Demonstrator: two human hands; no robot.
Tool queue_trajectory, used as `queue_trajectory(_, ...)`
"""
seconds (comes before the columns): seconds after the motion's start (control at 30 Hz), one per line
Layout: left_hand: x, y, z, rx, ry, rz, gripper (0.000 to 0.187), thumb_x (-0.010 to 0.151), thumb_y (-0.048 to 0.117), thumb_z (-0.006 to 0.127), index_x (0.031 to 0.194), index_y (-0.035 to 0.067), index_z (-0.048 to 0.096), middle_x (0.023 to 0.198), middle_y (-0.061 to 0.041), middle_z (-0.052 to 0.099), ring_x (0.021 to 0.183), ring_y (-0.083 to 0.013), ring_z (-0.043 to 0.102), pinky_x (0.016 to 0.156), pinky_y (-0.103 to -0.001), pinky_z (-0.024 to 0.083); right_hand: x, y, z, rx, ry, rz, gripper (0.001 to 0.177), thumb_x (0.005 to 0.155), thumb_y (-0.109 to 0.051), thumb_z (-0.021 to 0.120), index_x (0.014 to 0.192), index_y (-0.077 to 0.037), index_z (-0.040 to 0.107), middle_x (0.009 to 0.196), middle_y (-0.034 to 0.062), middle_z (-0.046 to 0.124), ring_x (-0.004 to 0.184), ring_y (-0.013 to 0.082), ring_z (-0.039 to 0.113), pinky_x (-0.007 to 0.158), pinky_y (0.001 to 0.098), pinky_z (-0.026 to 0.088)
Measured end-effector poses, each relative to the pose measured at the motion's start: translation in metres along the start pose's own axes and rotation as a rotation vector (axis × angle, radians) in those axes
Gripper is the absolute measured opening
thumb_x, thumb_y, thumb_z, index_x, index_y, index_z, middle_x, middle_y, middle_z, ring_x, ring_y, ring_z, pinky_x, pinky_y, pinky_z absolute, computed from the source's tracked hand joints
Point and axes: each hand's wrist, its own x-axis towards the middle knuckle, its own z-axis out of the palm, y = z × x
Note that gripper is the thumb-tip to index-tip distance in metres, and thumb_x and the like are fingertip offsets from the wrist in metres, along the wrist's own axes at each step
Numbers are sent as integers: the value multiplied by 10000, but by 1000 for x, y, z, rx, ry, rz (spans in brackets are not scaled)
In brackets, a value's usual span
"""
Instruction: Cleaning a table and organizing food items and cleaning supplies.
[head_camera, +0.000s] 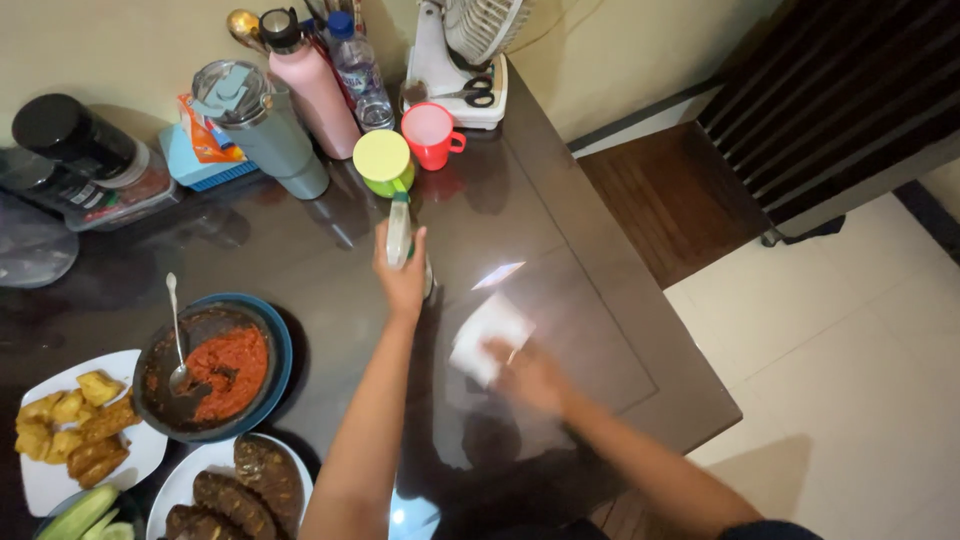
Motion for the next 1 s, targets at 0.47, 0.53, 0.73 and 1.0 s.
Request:
queue_trajectory(0.47,-52,-4,-63,445,-173,6,1083,810,396,849,1601,38,203,1450,-295,429,1298,-479,474,1055,-561,406,10,81,-53,-66,-109,679,754,922,-445,540,1536,-32,395,1578,195,463,1421,368,487,1198,469,367)
queue_trajectory(0.53,-83,-14,-76,528,-205,-89,1017,854,412,785,1613,67,202,1474,-280,426,1321,-465,460,1092,-562,370,-20,10,-20,55,-52,463,751,915,-435,629,1518,-37,420,1533,199,504,1390,383,501,1181,489,359)
queue_trajectory(0.73,-139,-45,-101,968,-311,-105,743,968,384,568,1605,134,279,1616,-238,307,1499,-411,262,1201,-579,155,-46,-111,-14,160,-166,77,751,919,-402,721,1531,-61,451,1530,151,530,1392,375,491,1140,638,220)
queue_trajectory(1.0,-144,-47,-107,977,-325,-93,618,1002,327,492,1567,107,375,1638,-193,294,1526,-367,238,1231,-562,139,-48,46,-54,-266,-61,608,598,945,-390,523,1505,-198,436,1564,40,494,1296,292,557,1209,668,164)
